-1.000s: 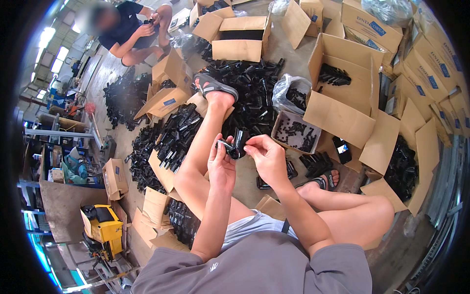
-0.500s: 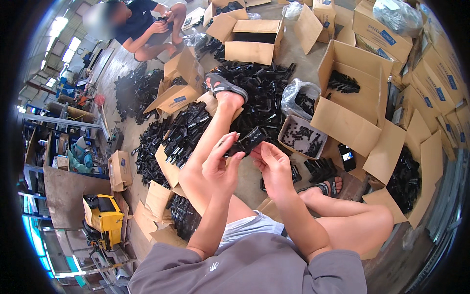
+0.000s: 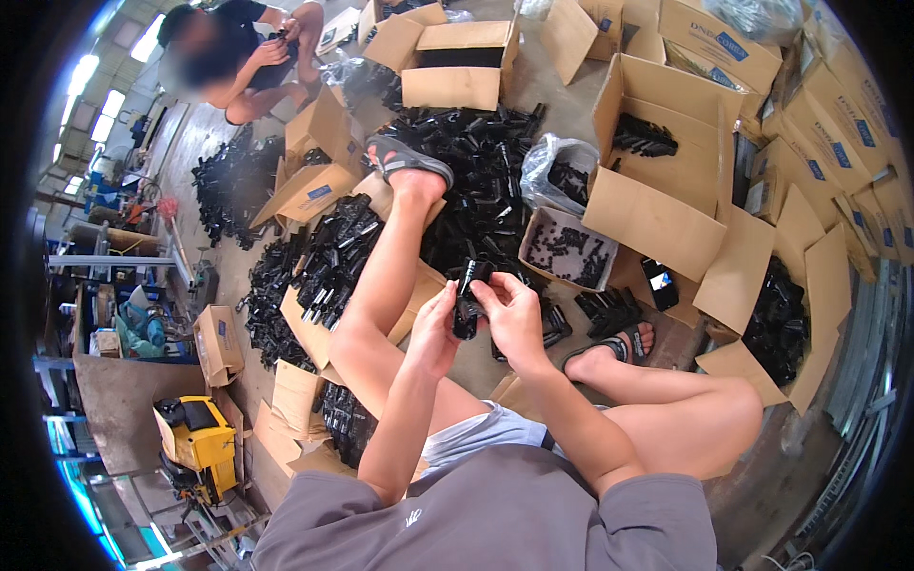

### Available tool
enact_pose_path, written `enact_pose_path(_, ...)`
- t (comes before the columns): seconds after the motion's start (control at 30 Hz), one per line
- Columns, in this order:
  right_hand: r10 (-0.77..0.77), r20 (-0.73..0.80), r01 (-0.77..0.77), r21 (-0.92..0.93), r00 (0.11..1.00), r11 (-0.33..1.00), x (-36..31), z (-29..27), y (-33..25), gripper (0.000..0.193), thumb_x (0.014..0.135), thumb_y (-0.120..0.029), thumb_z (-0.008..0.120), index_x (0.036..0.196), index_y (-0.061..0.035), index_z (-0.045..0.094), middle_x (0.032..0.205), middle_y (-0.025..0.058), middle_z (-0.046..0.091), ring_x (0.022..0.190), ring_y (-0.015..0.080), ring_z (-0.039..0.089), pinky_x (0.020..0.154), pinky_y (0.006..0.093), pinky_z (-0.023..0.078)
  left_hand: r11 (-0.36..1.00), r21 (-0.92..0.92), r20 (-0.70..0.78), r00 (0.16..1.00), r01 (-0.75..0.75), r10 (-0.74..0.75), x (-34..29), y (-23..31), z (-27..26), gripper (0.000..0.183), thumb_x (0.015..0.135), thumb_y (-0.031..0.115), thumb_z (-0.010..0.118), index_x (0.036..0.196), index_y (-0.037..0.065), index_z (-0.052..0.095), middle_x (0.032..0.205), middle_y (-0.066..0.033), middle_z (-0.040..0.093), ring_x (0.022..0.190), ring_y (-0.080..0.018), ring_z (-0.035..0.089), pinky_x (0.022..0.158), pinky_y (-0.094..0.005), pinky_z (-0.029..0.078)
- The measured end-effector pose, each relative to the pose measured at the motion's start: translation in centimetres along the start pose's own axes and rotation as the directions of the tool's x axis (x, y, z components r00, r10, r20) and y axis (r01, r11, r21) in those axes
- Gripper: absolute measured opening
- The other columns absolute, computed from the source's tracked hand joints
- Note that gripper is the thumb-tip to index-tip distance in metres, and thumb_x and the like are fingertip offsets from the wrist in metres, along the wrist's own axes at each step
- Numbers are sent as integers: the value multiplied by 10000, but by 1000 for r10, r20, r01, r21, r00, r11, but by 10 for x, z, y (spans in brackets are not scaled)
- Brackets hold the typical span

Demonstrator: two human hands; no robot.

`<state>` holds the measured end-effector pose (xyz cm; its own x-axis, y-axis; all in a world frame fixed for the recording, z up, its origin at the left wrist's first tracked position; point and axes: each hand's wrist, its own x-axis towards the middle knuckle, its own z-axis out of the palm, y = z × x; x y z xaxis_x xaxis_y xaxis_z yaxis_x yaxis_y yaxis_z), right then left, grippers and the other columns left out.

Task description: The person assembles small black plastic components by hand while sitting on the floor surrounded by boxes.

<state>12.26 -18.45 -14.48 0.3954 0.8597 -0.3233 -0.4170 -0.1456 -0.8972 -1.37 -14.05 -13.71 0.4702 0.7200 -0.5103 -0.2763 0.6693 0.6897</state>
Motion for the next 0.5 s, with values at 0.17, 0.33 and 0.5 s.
enact_pose_path(0.17,-185,23,178,-413,982,893,9,-4,18,278,904,-151,789,1112,20,719,1011,79,694,834,138,669,692,274,544,993,-112,-12,999,46,-48,13,-18,-32,325,1060,309,600,1268,66,657,1055,-13,731,909,-103,710,757,-246,591)
enact_pose_path(0.33,-71,29,76,-240,997,968,46,-11,40,380,874,-188,805,1184,-3,687,963,104,708,857,195,673,808,328,547,966,-242,34,995,95,-89,22,-31,-56,342,1070,292,576,1288,31,616,1174,-84,708,1068,-182,700,925,-331,590)
enact_pose_path(0.5,-120,-325,-163,-720,938,675,174,-124,113,245,903,-223,745,1088,-63,750,1008,151,767,947,256,734,859,379,557,902,-412,-9,989,129,-145,34,-46,-71,440,1067,325,568,1335,-25,560,1184,-155,683,1009,-233,705,903,-317,582)
